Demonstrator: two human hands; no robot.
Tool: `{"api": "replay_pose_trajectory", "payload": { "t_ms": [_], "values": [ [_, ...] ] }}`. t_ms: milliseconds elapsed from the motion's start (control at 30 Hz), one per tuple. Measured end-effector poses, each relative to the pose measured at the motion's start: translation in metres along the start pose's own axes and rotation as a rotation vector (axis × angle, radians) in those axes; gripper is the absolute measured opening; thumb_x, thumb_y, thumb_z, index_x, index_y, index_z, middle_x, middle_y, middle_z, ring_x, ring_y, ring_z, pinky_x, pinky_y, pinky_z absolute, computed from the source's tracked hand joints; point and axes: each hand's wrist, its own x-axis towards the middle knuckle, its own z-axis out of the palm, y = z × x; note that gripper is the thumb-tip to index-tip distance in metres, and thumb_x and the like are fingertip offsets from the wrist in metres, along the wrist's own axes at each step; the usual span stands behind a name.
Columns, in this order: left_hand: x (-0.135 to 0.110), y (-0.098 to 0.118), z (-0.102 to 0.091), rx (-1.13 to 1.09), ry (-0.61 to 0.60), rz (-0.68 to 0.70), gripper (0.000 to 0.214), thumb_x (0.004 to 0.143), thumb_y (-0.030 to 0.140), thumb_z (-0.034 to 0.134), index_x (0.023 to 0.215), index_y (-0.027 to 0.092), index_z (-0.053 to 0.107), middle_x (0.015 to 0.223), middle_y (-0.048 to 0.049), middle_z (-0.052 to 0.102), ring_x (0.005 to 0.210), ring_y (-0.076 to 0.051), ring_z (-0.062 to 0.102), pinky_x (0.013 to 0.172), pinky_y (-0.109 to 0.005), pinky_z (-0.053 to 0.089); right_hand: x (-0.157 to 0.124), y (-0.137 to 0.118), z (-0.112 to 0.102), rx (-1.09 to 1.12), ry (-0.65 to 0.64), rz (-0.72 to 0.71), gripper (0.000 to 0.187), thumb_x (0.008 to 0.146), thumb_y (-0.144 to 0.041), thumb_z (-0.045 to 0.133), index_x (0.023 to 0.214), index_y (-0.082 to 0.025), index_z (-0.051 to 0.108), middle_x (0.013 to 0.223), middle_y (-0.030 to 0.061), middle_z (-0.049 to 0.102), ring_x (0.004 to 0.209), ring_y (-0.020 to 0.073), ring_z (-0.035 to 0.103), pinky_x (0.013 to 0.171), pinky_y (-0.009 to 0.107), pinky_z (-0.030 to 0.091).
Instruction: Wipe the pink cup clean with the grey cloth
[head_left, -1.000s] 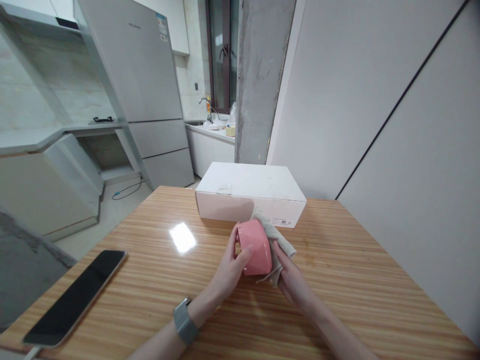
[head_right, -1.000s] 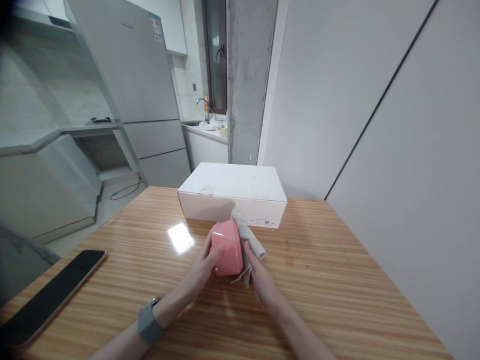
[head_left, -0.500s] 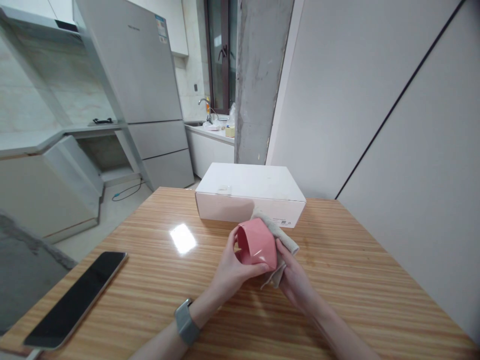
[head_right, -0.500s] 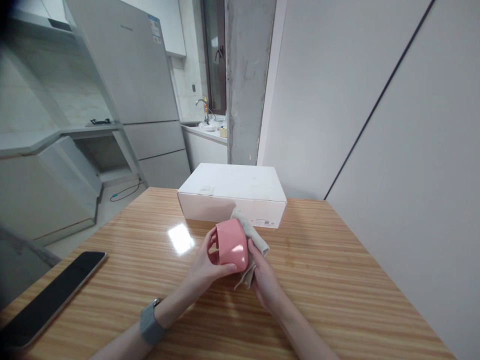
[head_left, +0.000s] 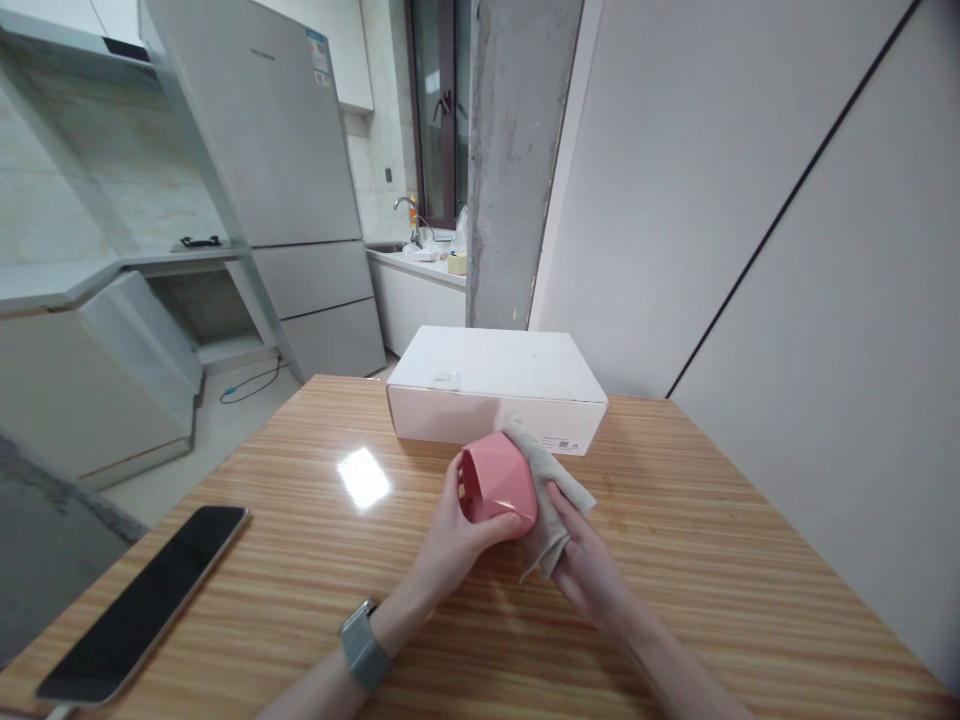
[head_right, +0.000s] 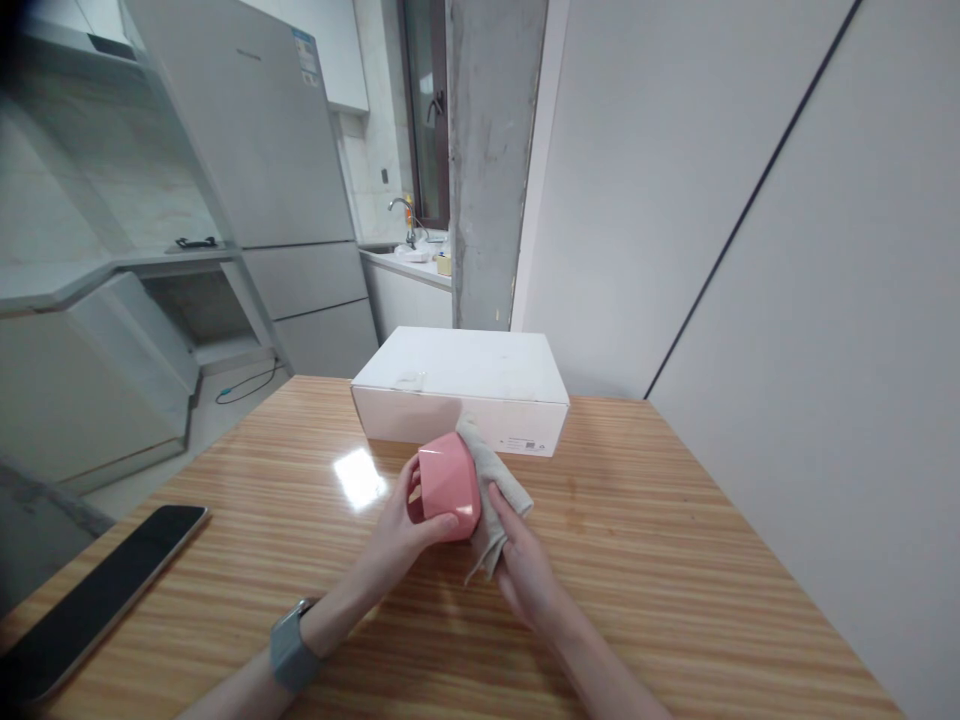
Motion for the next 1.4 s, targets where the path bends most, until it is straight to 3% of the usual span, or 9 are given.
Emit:
{"api": "replay_pose_trajectory", "payload": {
  "t_ms": [133, 267, 567, 833, 933, 1033, 1267, 1400],
  "values": [
    [-0.003, 0.009, 0.0, 0.037, -0.014, 0.04, 0.1, 0.05, 0.019, 0.087, 0.136, 0.024, 0.036, 0.129, -0.0129, 0.055, 0.117, -0.03, 0.054, 0.097, -0.04, 0.045, -0.001, -0.006, 0.001, 0.048, 0.015, 0.054, 0.038, 0.073, -0.048, 0.072, 0.098, -0.02, 0.073, 0.103, 0.006, 0.076, 0.112, 0.0261, 0.063, 0.103, 0.041, 0.043],
    [-0.003, 0.011, -0.001, 0.016, 0.029, 0.048, 0.095, 0.045, 0.018, 0.089, 0.129, 0.024, 0.045, 0.124, -0.0117, 0.057, 0.114, -0.03, 0.055, 0.096, -0.04, 0.046, -0.001, -0.007, 0.001, 0.042, -0.006, 0.072, 0.039, 0.078, -0.048, 0.067, 0.102, -0.018, 0.072, 0.103, 0.0074, 0.075, 0.111, 0.0253, 0.063, 0.102, 0.04, 0.043],
    [0.01, -0.007, -0.008, 0.07, 0.143, -0.057, 0.08, 0.055, 0.033, 0.083, 0.125, 0.015, 0.048, 0.112, -0.0136, 0.062, 0.091, -0.026, 0.063, 0.078, -0.035, 0.051, -0.002, -0.011, -0.002, 0.043, -0.024, 0.091, 0.033, 0.078, -0.044, 0.066, 0.098, -0.018, 0.073, 0.096, 0.0073, 0.077, 0.108, 0.0266, 0.065, 0.1, 0.042, 0.045],
    [0.02, -0.014, -0.015, -0.12, 0.114, -0.1, 0.071, 0.064, 0.041, 0.079, 0.124, 0.016, 0.053, 0.112, -0.0128, 0.066, 0.098, -0.024, 0.062, 0.081, -0.031, 0.049, 0.002, -0.035, -0.012, 0.224, 0.085, 0.186, 0.034, 0.088, -0.039, 0.047, 0.088, -0.019, 0.075, 0.089, 0.0054, 0.078, 0.102, 0.0249, 0.069, 0.097, 0.042, 0.048],
    [0.023, -0.017, -0.017, -0.151, 0.109, -0.126, 0.07, 0.067, 0.044, 0.076, 0.126, 0.016, 0.051, 0.11, -0.0116, 0.066, 0.094, -0.022, 0.063, 0.077, -0.028, 0.049, 0.0, -0.047, -0.024, 0.233, 0.147, 0.189, 0.038, 0.089, -0.043, 0.045, 0.086, -0.019, 0.075, 0.083, 0.0063, 0.078, 0.094, 0.026, 0.072, 0.094, 0.043, 0.049],
    [0.024, -0.019, -0.018, -0.133, 0.125, -0.139, 0.073, 0.067, 0.046, 0.076, 0.128, 0.016, 0.05, 0.104, -0.0099, 0.066, 0.088, -0.02, 0.063, 0.07, -0.025, 0.049, -0.011, -0.061, -0.049, 0.161, 0.159, 0.311, 0.042, 0.087, -0.046, 0.047, 0.084, -0.015, 0.075, 0.08, 0.0109, 0.078, 0.085, 0.0281, 0.073, 0.091, 0.045, 0.05],
    [0.022, -0.022, -0.015, -0.098, 0.108, -0.11, 0.073, 0.065, 0.046, 0.077, 0.127, 0.017, 0.053, 0.109, -0.0114, 0.067, 0.097, -0.023, 0.063, 0.077, -0.027, 0.05, -0.064, -0.092, -0.12, -0.004, 0.272, 0.478, 0.023, 0.081, -0.024, 0.056, 0.081, -0.01, 0.074, 0.078, 0.0139, 0.077, 0.079, 0.0285, 0.074, 0.087, 0.041, 0.053],
    [0.026, -0.028, -0.014, -0.079, 0.073, -0.098, 0.074, 0.062, 0.046, 0.079, 0.125, 0.017, 0.054, 0.113, -0.0124, 0.067, 0.103, -0.026, 0.062, 0.084, -0.031, 0.049, -0.094, -0.095, -0.12, -0.097, 0.274, 0.567, 0.019, 0.078, -0.024, 0.06, 0.075, -0.011, 0.073, 0.076, 0.0139, 0.077, 0.075, 0.029, 0.073, 0.083, 0.041, 0.055]
  ]
}}
